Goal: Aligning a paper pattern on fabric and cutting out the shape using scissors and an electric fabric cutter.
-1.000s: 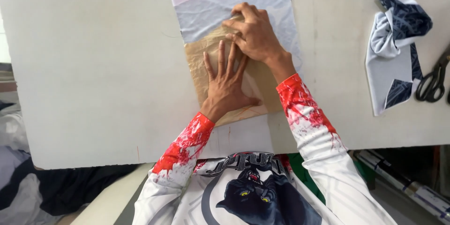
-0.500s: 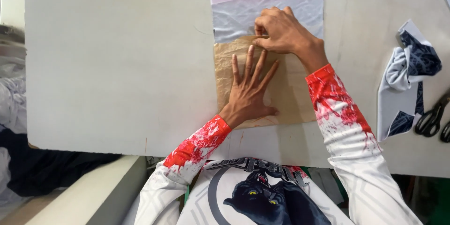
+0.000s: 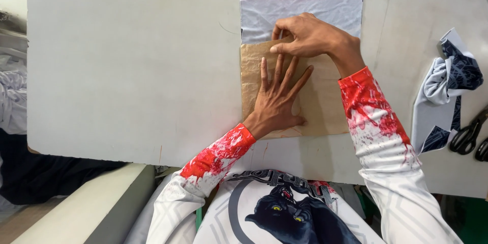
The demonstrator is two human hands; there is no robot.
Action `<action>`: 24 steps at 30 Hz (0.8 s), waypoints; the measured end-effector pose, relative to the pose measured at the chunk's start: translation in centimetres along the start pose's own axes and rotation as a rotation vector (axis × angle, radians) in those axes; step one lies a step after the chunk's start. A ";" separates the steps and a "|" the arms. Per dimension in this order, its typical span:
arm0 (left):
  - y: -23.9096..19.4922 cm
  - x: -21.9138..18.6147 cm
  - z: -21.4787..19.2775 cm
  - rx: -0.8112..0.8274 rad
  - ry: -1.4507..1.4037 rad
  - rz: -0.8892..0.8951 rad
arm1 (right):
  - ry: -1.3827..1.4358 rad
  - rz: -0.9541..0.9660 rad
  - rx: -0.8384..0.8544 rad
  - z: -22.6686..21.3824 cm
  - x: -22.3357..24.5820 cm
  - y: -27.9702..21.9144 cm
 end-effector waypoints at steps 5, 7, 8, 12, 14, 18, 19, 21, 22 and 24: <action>-0.1 -0.1 0.6 0.012 0.035 -0.005 | -0.005 -0.160 -0.094 1.1 0.3 2.0; -0.1 0.1 0.8 0.020 0.050 -0.011 | 0.014 -0.179 -0.114 1.3 0.5 2.6; -0.1 0.1 0.9 0.022 0.058 -0.013 | 0.015 -0.215 -0.137 1.6 0.5 3.0; 0.0 0.1 1.1 0.006 0.054 -0.011 | -0.050 -0.355 -0.156 2.6 -0.1 4.3; -0.1 0.1 1.3 -0.013 0.038 -0.008 | -0.030 -0.374 -0.144 2.5 0.7 3.7; -0.2 0.1 1.6 -0.006 0.036 -0.007 | 0.146 -0.243 -0.033 1.9 2.6 2.3; -0.1 0.1 1.4 -0.004 0.036 -0.009 | 0.147 -0.244 -0.031 2.4 2.1 3.0; -0.1 0.1 1.0 -0.026 0.009 -0.014 | 0.112 -0.368 -0.126 2.7 1.9 3.8; 0.0 0.1 0.8 -0.028 0.009 -0.013 | 0.110 -0.367 -0.127 2.7 2.0 3.8; -0.1 0.1 0.7 -0.006 0.028 -0.015 | 0.130 -0.396 -0.182 2.4 2.5 3.7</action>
Point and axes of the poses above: each hand's wrist, its own y-axis towards the middle knuckle, its own z-axis out of the palm, x = y × z, the point moved 7 cm from there along y, towards the middle knuckle, and after that the axes turned 3 degrees about -x, right-handed, at the moved point
